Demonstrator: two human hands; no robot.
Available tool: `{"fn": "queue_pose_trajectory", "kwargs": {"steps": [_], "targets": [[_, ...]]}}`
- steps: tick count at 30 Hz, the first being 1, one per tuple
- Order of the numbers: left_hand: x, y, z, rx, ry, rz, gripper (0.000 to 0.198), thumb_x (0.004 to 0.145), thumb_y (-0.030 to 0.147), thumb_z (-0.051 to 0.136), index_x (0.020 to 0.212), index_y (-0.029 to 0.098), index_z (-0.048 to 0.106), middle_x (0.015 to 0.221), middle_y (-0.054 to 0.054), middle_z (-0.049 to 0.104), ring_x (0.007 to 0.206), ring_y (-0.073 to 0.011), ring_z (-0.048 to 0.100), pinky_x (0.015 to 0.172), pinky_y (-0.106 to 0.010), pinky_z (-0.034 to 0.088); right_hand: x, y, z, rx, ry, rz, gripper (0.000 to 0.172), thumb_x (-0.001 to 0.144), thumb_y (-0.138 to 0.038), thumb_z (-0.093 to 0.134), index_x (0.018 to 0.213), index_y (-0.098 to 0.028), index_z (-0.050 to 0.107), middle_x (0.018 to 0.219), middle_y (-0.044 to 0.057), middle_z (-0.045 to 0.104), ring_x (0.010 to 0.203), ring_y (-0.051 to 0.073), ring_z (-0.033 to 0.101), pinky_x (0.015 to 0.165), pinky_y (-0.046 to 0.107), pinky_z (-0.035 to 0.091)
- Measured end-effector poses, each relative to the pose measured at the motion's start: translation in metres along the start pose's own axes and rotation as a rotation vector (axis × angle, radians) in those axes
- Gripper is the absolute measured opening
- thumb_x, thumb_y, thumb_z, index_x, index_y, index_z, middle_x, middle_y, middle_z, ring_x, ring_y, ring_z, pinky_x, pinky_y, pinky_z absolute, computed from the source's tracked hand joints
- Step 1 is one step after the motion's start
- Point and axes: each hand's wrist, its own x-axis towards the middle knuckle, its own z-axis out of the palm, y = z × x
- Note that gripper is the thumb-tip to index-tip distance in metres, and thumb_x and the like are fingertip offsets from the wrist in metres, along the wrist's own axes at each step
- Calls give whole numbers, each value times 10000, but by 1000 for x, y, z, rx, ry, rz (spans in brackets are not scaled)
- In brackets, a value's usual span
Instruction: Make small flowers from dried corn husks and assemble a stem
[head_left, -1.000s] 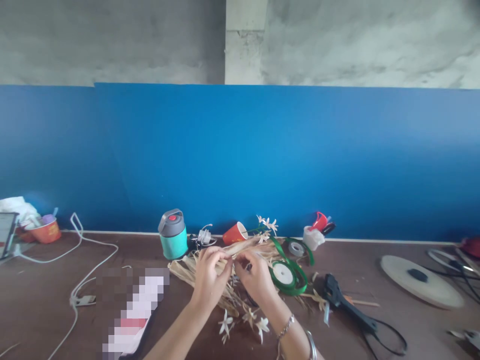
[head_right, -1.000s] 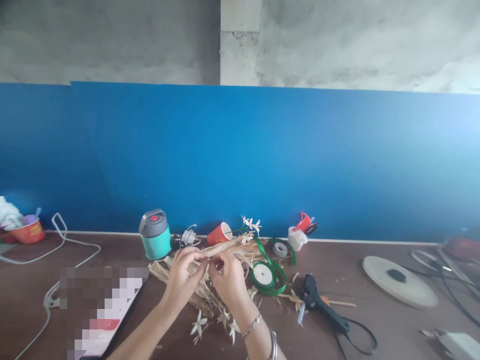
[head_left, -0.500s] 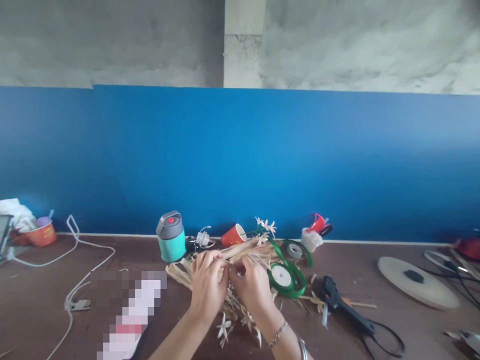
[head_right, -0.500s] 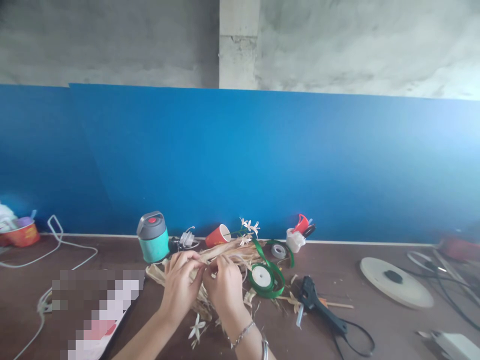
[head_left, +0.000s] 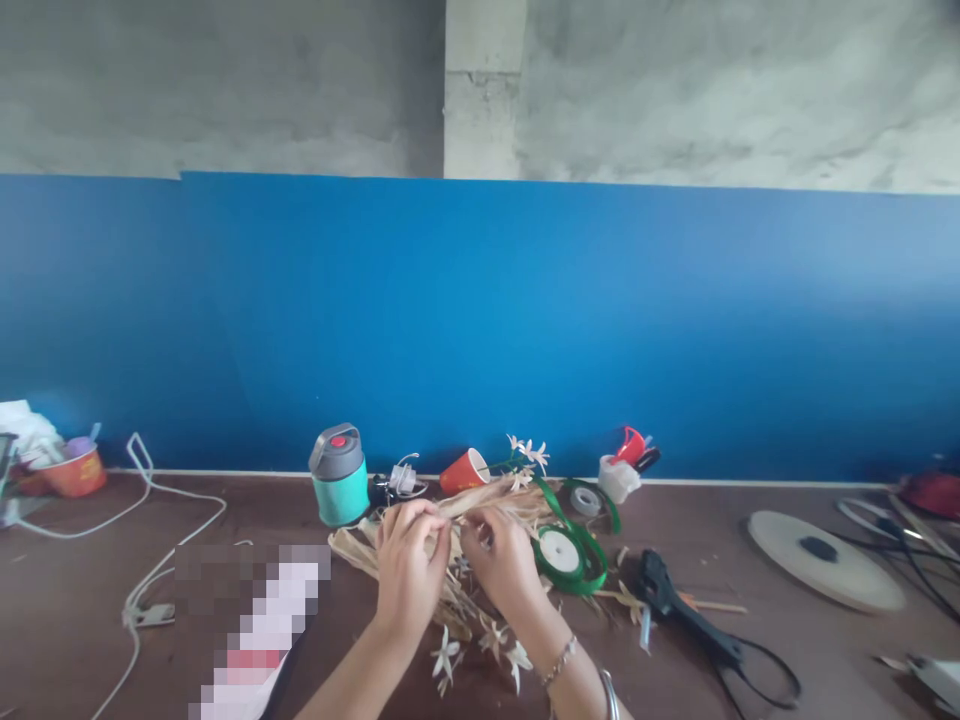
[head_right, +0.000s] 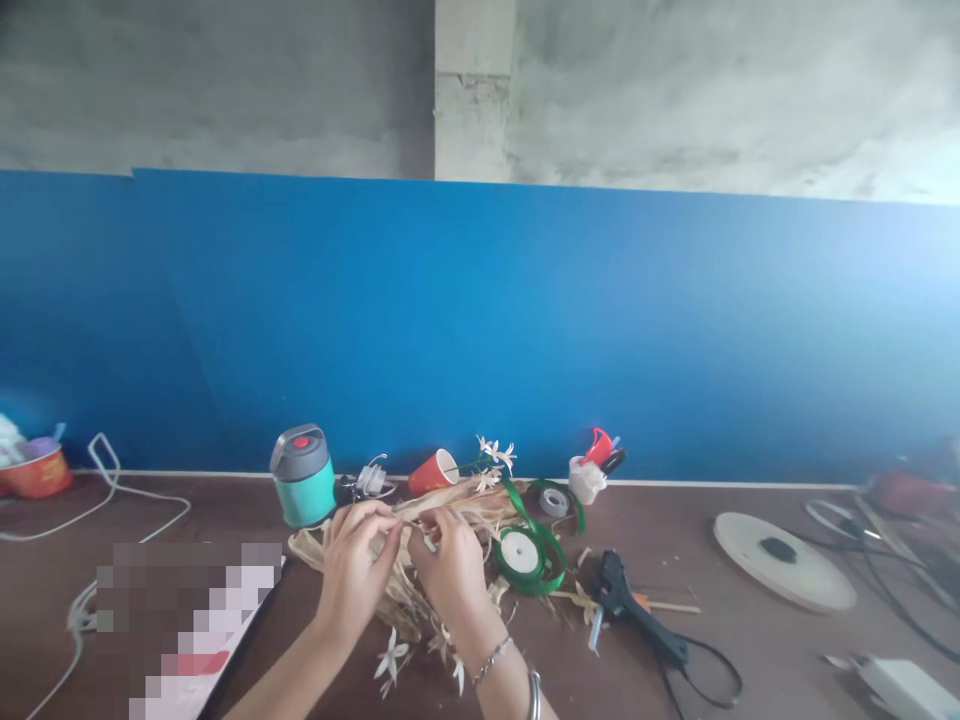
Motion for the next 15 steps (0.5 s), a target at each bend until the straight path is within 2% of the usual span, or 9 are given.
{"fn": "queue_pose_trajectory", "kwargs": {"steps": [3, 8, 11, 15], "targets": [[-1, 1, 2, -79, -45, 0, 130, 839, 195, 542, 730, 203, 613, 887, -48, 624, 877, -217, 551, 782, -349, 436, 0, -2, -1, 47, -14, -36, 103, 765, -138, 530, 731, -176, 619, 717, 27, 660, 700, 177, 595, 656, 252, 386], [-1, 0, 2, -60, -145, 30, 100, 825, 165, 550, 868, 198, 635, 928, -58, 617, 902, -230, 544, 797, -374, 442, -2, -9, -8, -88, -65, -109, 134, 760, -89, 508, 742, -176, 610, 746, 39, 655, 707, 193, 568, 653, 271, 348], [-2, 0, 2, -14, -213, 59, 120, 822, 136, 541, 830, 202, 640, 940, -56, 615, 921, -238, 540, 796, -384, 435, -3, -11, -11, -168, -90, -138, 139, 788, -105, 499, 765, -179, 615, 765, 44, 653, 714, 199, 564, 660, 283, 329], [-3, -1, 3, 8, -223, 87, 145, 824, 115, 520, 829, 197, 639, 949, -60, 611, 926, -231, 539, 804, -377, 434, -4, -11, -10, -232, -90, -162, 133, 804, -121, 498, 780, -181, 614, 785, 48, 652, 759, 209, 571, 691, 291, 319]]}}
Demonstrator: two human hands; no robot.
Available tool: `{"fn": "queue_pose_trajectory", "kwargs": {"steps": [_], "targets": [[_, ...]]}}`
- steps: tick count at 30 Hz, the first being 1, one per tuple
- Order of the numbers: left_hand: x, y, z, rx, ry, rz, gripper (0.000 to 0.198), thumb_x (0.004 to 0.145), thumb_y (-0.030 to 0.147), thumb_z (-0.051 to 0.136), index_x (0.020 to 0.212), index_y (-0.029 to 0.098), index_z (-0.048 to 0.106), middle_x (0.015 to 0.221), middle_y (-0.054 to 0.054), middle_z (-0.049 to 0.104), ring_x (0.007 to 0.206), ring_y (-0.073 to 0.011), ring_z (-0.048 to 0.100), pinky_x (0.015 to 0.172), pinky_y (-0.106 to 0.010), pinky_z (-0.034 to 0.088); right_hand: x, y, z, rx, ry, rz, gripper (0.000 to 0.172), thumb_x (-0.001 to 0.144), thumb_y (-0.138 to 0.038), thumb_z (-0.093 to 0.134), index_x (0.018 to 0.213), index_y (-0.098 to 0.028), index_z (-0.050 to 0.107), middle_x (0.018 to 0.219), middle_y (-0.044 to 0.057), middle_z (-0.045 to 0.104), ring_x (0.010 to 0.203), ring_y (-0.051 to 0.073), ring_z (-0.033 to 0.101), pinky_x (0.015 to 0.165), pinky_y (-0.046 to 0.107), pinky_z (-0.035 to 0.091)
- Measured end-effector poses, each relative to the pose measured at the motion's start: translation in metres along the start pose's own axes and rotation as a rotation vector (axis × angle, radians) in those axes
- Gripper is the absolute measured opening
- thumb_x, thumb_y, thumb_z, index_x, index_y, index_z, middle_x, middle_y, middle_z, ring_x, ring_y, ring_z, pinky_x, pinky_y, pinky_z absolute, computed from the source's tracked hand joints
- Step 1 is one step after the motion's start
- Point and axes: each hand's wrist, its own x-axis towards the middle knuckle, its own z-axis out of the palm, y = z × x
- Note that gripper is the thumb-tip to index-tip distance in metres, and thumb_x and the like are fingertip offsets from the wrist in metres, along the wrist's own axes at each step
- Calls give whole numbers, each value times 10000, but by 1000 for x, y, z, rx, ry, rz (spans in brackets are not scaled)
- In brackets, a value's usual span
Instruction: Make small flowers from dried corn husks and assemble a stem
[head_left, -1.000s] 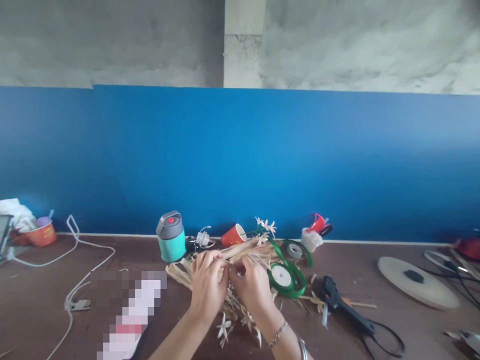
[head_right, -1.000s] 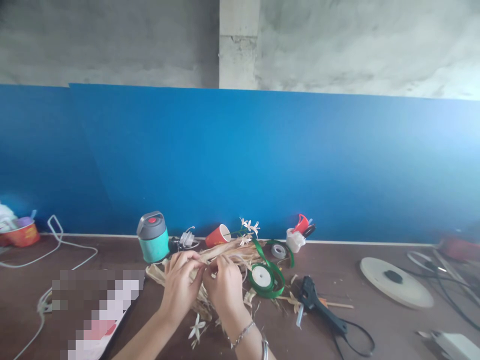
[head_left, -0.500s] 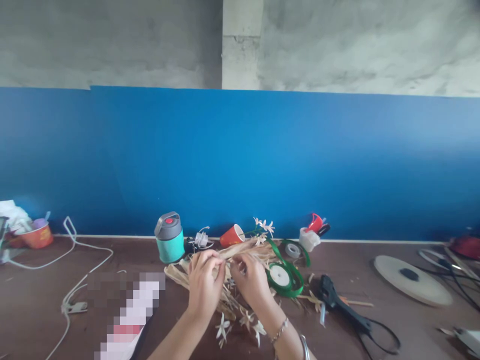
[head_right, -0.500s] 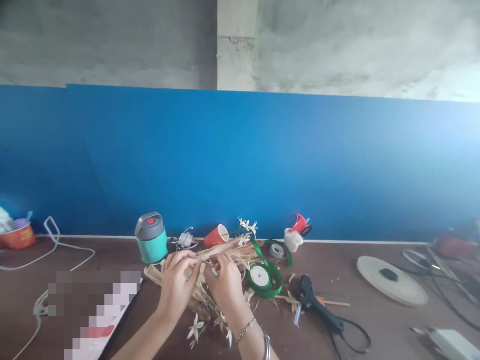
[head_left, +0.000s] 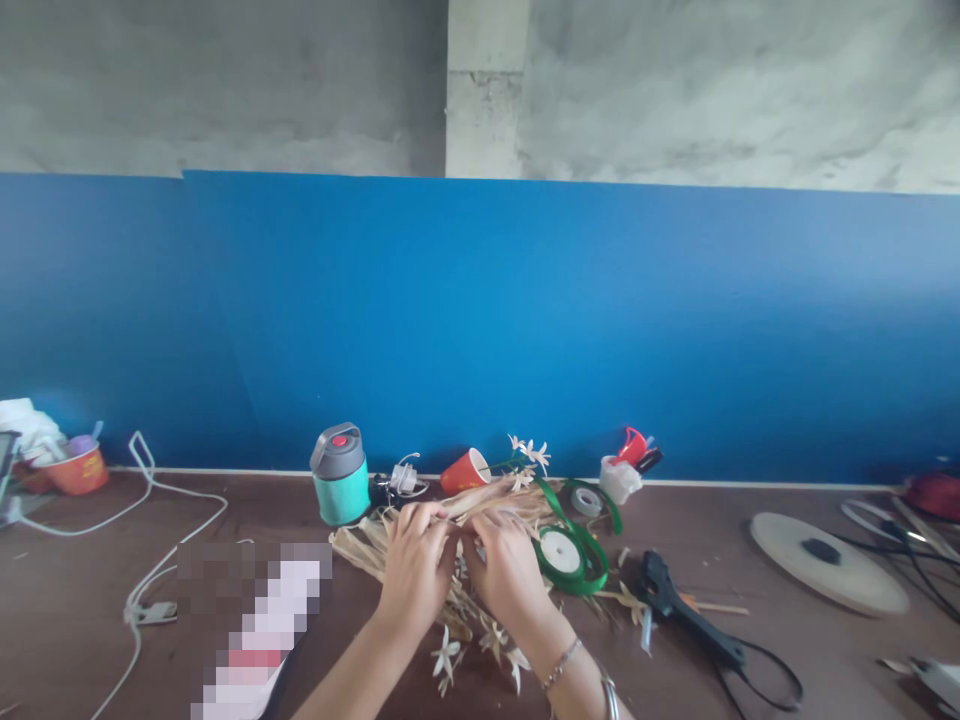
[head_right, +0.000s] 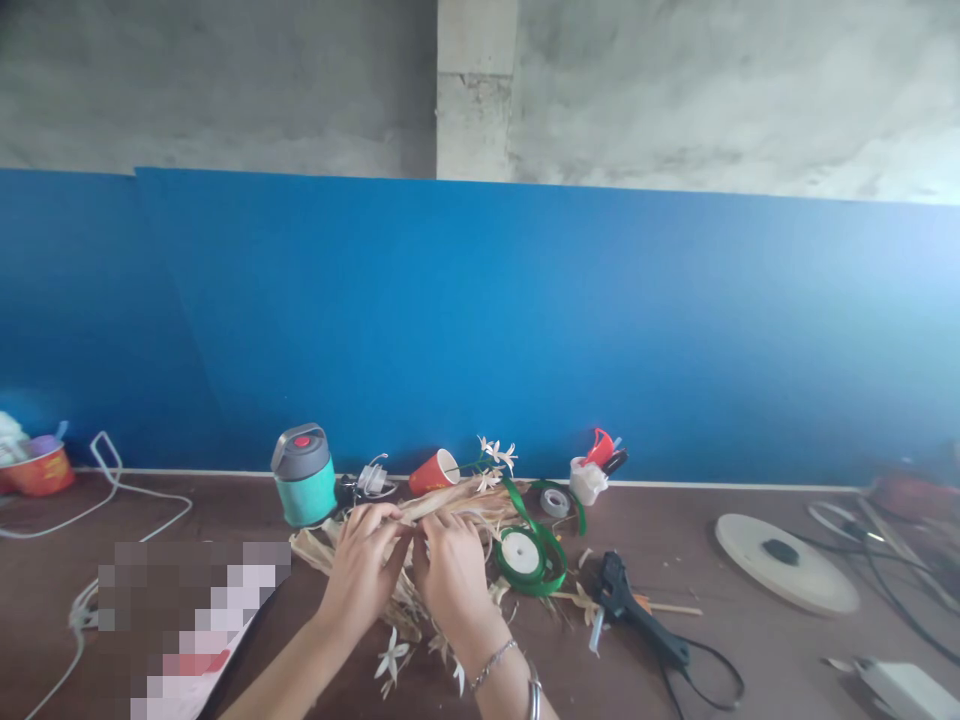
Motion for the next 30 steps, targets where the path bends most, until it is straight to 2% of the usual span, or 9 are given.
{"fn": "queue_pose_trajectory", "kwargs": {"steps": [11, 16, 21, 23, 27, 30], "targets": [[-3, 7, -1, 66, 22, -55, 127, 829, 180, 535, 782, 208, 650, 944, -53, 643, 934, -243, 543, 787, -379, 392, -3, -4, 4, -4, 77, 14, 119, 754, -105, 511, 684, -184, 566, 691, 20, 618, 686, 182, 536, 681, 275, 297], [-4, 5, -1, 98, 68, -92, 89, 793, 167, 570, 787, 207, 650, 909, -42, 659, 897, -236, 554, 778, -369, 381, -3, -2, 8, -33, 107, 56, 123, 723, -85, 517, 650, -179, 546, 691, 26, 616, 713, 190, 549, 704, 281, 309], [1, -2, -5, 106, 152, -123, 127, 807, 190, 555, 703, 203, 626, 860, -41, 655, 862, -229, 558, 785, -369, 392, -1, 10, 7, -80, 137, 125, 129, 764, -116, 514, 652, -178, 538, 660, 32, 603, 700, 190, 556, 677, 273, 320], [2, -3, -5, 87, 137, -89, 146, 834, 253, 548, 721, 202, 627, 869, -50, 647, 862, -226, 554, 784, -367, 405, 1, 11, 4, -64, 109, 101, 135, 778, -112, 507, 668, -180, 546, 681, 26, 614, 715, 186, 562, 680, 269, 321], [1, -1, -2, 45, 73, -10, 139, 842, 281, 551, 919, 200, 634, 943, -68, 624, 892, -230, 541, 786, -375, 431, 1, 7, 2, -24, 60, 57, 132, 805, -121, 496, 742, -186, 592, 766, 31, 642, 752, 188, 570, 684, 269, 326], [0, 1, -1, 51, 32, -5, 132, 862, 212, 508, 871, 206, 640, 943, -65, 617, 898, -227, 540, 783, -378, 433, 1, 4, 1, 2, 34, 25, 148, 812, -110, 486, 793, -186, 611, 797, 37, 650, 755, 188, 569, 693, 270, 335]]}}
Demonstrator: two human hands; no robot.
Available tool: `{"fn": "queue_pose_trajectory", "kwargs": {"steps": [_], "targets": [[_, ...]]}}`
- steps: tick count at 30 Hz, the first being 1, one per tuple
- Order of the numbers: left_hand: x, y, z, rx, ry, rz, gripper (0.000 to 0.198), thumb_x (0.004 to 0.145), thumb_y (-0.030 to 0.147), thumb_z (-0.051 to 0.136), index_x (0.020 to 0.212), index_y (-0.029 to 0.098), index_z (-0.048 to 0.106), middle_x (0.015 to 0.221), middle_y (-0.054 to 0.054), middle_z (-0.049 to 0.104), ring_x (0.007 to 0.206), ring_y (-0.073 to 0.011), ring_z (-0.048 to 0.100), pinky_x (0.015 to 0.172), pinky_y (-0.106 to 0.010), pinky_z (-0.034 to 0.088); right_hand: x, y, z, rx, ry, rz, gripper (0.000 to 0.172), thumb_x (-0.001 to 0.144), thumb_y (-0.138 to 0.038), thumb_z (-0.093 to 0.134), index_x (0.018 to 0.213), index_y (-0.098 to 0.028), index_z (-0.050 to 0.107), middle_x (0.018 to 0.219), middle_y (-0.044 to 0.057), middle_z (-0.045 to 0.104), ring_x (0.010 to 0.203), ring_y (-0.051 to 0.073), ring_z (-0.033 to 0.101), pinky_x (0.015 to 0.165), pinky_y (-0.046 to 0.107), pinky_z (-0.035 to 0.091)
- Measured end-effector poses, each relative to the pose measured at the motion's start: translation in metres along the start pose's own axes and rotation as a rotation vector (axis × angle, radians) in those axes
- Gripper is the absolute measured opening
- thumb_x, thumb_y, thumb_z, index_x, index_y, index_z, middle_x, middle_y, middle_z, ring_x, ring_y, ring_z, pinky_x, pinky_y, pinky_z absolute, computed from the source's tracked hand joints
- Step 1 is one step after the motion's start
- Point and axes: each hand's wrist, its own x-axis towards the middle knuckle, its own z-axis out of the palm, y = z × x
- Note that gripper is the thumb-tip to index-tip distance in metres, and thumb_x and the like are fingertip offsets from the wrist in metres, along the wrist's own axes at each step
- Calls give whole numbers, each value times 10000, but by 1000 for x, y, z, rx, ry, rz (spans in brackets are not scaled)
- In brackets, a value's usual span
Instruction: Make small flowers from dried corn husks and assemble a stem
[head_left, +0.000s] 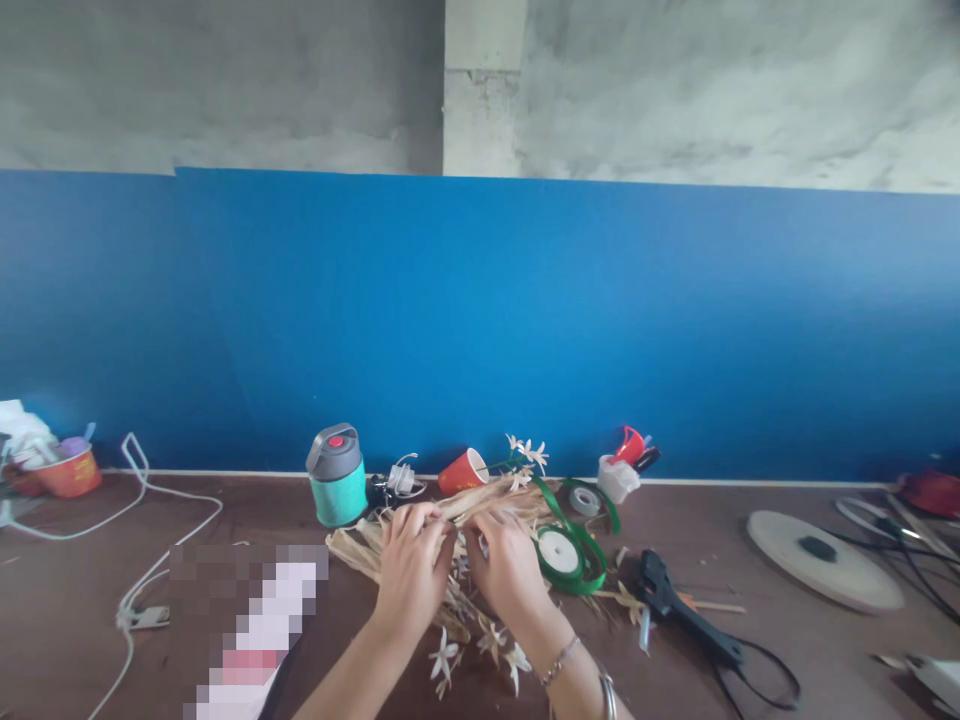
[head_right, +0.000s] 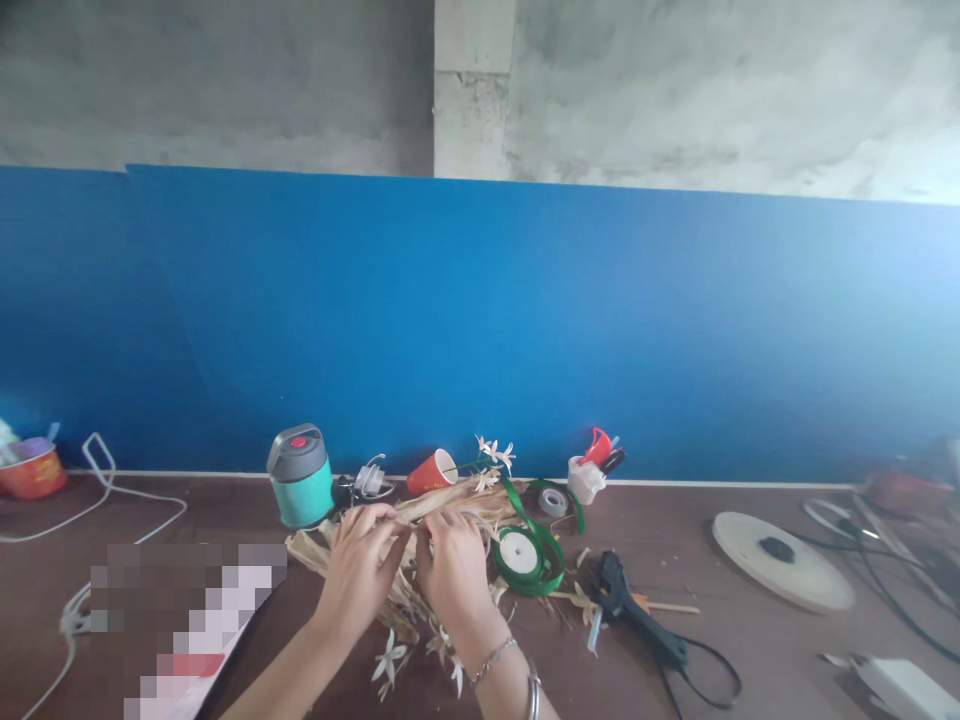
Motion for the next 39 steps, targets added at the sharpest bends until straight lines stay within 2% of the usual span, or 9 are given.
{"fn": "queue_pose_trajectory", "kwargs": {"steps": [7, 17, 20, 23, 24, 28, 31, 34, 39], "targets": [[-1, 1, 0, -5, -17, 3, 142, 836, 140, 501, 842, 204, 627, 944, -60, 613, 912, -227, 536, 792, -372, 426, -2, -4, 2, -3, -10, -28, 137, 815, -129, 504, 746, -182, 610, 786, 41, 650, 763, 201, 567, 722, 291, 337], [-3, 6, -5, 32, 5, -40, 94, 805, 156, 550, 790, 212, 623, 960, -45, 639, 931, -238, 530, 809, -382, 373, -6, -3, 13, -58, 118, 50, 143, 733, -95, 536, 615, -174, 555, 625, 24, 595, 667, 183, 545, 672, 275, 331], [-1, 2, -5, 17, 84, -103, 121, 798, 156, 538, 725, 207, 620, 932, -51, 655, 911, -247, 532, 813, -402, 366, -4, 4, 13, -75, 147, 141, 143, 726, -90, 518, 614, -169, 559, 631, 36, 601, 649, 177, 555, 642, 266, 342], [5, -5, -4, -184, 115, -221, 158, 812, 228, 525, 702, 205, 636, 920, -66, 660, 920, -250, 543, 829, -403, 381, 1, 15, 11, 81, 124, 192, 168, 766, -124, 487, 652, -162, 604, 669, 52, 635, 652, 169, 570, 628, 260, 370], [7, -7, -3, -325, 72, -281, 190, 815, 270, 520, 686, 200, 641, 889, -69, 663, 899, -244, 557, 819, -390, 399, 3, 18, 10, 188, 101, 197, 171, 782, -148, 483, 695, -159, 630, 707, 59, 653, 672, 170, 579, 641, 263, 388], [14, -9, -3, -894, -292, -676, 245, 759, 377, 576, 796, 165, 691, 848, -66, 704, 880, -232, 613, 780, -336, 435, 9, 21, 4, 716, -90, 287, 246, 770, -257, 550, 960, -159, 672, 839, 63, 682, 704, 165, 596, 646, 274, 453], [13, -7, -4, -1066, -378, -887, 287, 667, 392, 661, 820, 152, 695, 827, -59, 710, 868, -221, 615, 761, -310, 427, 9, 18, -3, 1019, -260, 310, 329, 727, -302, 636, 1035, -192, 667, 879, 42, 680, 746, 157, 602, 666, 262, 467], [9, -4, -6, -1103, -419, -958, 291, 625, 393, 697, 777, 146, 693, 779, -50, 694, 767, -191, 601, 686, -287, 415, 8, 16, -11, 1113, -351, 305, 300, 701, -337, 695, 965, -196, 695, 880, 38, 679, 764, 156, 605, 688, 262, 466], [10, 1, -10, -1151, -483, -905, 237, 675, 380, 674, 750, 159, 709, 766, -52, 695, 756, -180, 598, 662, -275, 419, 11, 15, -22, 1135, -341, 307, 230, 637, -364, 757, 765, -180, 708, 839, 28, 684, 753, 155, 606, 692, 257, 458]]}}
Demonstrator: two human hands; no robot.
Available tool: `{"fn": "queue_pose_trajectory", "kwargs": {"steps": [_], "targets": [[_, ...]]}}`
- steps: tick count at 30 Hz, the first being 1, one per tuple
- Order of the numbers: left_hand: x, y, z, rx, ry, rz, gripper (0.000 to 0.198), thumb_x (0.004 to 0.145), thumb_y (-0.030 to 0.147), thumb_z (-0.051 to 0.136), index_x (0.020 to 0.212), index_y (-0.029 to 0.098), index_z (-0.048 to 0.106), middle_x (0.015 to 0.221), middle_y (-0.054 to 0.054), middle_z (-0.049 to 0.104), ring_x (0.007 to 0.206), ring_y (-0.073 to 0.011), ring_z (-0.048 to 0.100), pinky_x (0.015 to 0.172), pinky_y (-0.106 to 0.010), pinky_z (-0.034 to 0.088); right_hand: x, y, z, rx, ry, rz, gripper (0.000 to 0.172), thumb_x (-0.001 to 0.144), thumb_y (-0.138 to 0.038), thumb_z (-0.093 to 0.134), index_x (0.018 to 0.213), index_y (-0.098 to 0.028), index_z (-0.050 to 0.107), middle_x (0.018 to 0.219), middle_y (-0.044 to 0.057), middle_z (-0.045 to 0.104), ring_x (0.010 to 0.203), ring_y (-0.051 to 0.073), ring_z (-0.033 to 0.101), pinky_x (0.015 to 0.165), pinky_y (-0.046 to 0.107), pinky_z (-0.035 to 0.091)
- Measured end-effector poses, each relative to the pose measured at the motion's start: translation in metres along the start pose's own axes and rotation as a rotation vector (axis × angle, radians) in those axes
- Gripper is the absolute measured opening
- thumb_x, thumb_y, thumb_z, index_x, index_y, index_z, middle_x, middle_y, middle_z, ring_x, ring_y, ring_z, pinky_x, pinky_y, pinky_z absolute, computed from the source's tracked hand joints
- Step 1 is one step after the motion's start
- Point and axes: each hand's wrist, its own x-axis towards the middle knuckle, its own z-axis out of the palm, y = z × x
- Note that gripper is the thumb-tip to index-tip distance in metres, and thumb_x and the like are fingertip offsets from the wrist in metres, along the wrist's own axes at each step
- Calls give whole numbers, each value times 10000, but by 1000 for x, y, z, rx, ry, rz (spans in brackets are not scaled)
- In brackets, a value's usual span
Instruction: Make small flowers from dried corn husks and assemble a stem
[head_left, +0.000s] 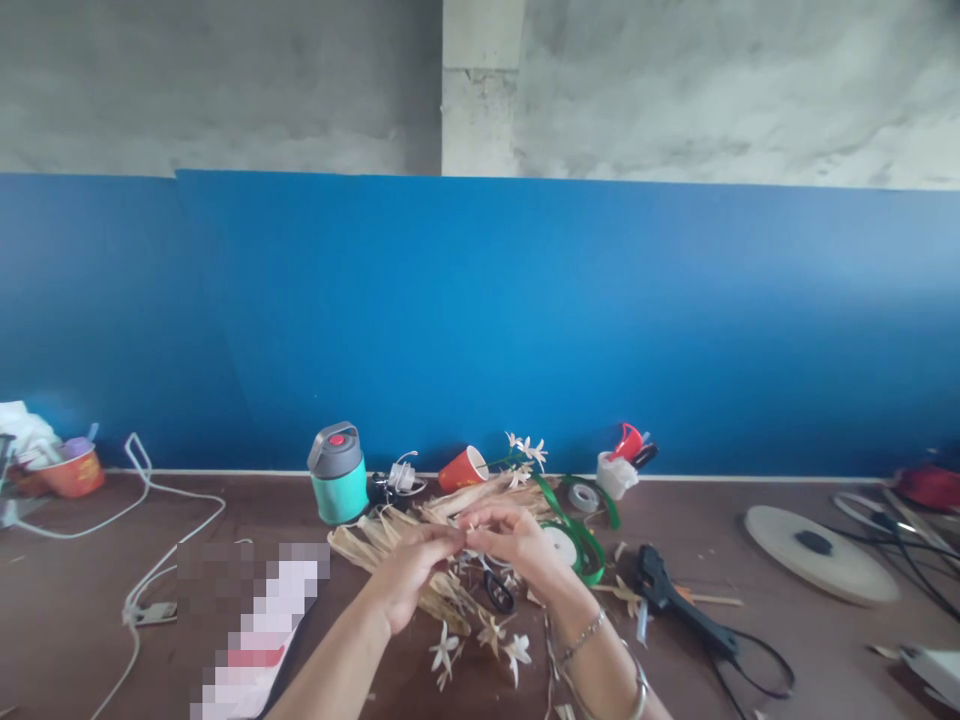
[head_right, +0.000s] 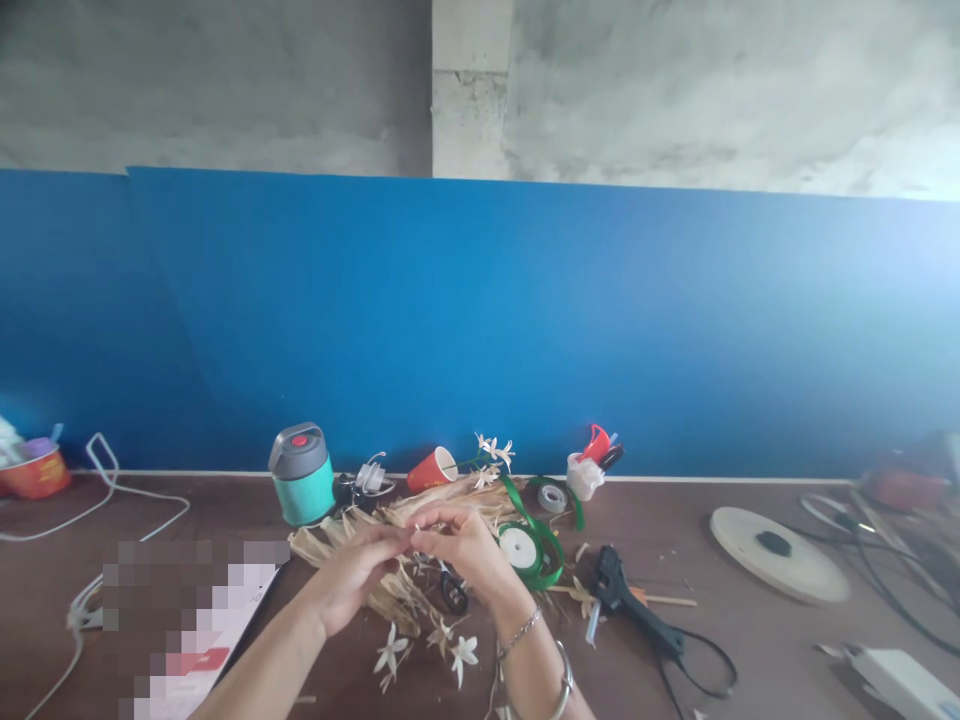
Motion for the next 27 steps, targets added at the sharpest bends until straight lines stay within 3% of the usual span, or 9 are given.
{"fn": "queue_pose_trajectory", "kwargs": {"steps": [5, 8, 11, 14, 17, 20, 24, 27], "targets": [[-1, 24, 4, 243, -30, 120, 284, 735, 427, 627, 883, 203, 719, 926, -59, 719, 867, -220, 621, 717, -315, 453, -2, -15, -6, -1, 112, 37, 281, 626, -418, 750, 739, -167, 696, 730, 23, 684, 686, 150, 593, 676, 263, 444], [-3, 29, -1, 480, -20, 189, 209, 708, 324, 633, 839, 184, 716, 833, -53, 722, 805, -221, 639, 704, -319, 463, -9, -15, -13, -18, 162, 31, 308, 626, -452, 737, 730, -166, 692, 744, 39, 693, 700, 167, 602, 675, 276, 447], [-11, 11, -14, 742, -40, 333, 149, 662, 168, 575, 709, 224, 705, 781, -43, 711, 746, -221, 645, 651, -306, 464, -20, -4, -20, -82, 207, 84, 311, 615, -449, 742, 761, -177, 708, 778, 48, 704, 738, 192, 617, 668, 283, 454], [-26, -17, -27, 916, -49, 371, 186, 579, 103, 598, 677, 227, 697, 782, -38, 694, 762, -226, 639, 684, -304, 467, -30, 13, -25, -116, 255, 137, 308, 605, -432, 751, 780, -180, 724, 744, 41, 701, 709, 190, 613, 624, 270, 447], [-40, -38, -30, 965, -67, 338, 143, 595, 123, 634, 680, 225, 687, 793, -29, 693, 780, -220, 628, 691, -290, 461, -35, 25, -27, -126, 266, 154, 294, 627, -412, 741, 802, -177, 731, 725, 38, 690, 675, 169, 585, 575, 250, 420], [-45, -48, -26, 974, -5, 389, 72, 627, 150, 658, 646, 218, 674, 821, -38, 686, 839, -226, 616, 744, -304, 451, -36, 29, -25, -130, 269, 164, 278, 645, -395, 731, 815, -176, 733, 719, 35, 677, 627, 141, 543, 543, 238, 389], [-41, -52, -22, 923, 40, 431, 130, 648, 100, 612, 582, 208, 635, 782, -33, 669, 850, -220, 603, 788, -325, 432, -36, 29, -21, -148, 253, 174, 280, 636, -401, 734, 801, -174, 734, 644, 17, 631, 542, 111, 473, 481, 228, 336], [-37, -44, -23, 742, 43, 405, 86, 669, 165, 621, 587, 187, 610, 745, -35, 649, 797, -209, 595, 749, -304, 435, -35, 26, -20, -165, 206, 167, 296, 633, -417, 735, 806, -177, 735, 636, 17, 624, 526, 109, 462, 473, 232, 340]]}}
